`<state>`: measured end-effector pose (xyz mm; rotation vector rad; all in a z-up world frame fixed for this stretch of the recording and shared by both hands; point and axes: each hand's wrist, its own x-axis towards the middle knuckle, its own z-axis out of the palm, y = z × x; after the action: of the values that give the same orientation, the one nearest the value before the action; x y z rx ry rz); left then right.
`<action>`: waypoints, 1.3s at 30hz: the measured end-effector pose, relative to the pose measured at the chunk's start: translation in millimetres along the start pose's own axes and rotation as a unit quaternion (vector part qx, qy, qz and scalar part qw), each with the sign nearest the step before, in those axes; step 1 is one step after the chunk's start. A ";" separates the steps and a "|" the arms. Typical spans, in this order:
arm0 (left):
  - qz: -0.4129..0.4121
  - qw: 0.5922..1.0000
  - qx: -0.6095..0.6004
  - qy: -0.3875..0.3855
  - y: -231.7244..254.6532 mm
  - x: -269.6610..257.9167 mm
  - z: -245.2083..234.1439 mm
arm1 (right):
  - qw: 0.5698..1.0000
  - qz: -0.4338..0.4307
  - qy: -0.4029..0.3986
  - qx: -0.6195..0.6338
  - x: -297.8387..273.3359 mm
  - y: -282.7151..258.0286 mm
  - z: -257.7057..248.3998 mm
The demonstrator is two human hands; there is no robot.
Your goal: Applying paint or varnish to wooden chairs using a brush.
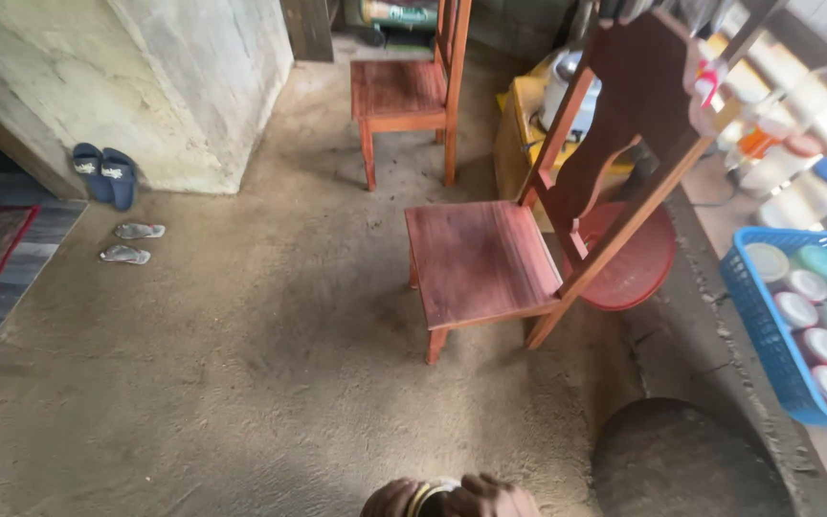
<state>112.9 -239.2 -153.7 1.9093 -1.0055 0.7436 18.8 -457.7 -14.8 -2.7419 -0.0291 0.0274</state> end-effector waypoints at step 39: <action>-0.115 0.985 -0.104 -0.075 -199.7 -19.7 299.2 | 0.939 0.153 0.174 0.255 192.8 244.8 166.0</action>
<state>308.8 -426.3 -391.2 1.8779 -0.8947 0.3516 211.7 -614.0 -265.8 -2.1714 0.4404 -0.3204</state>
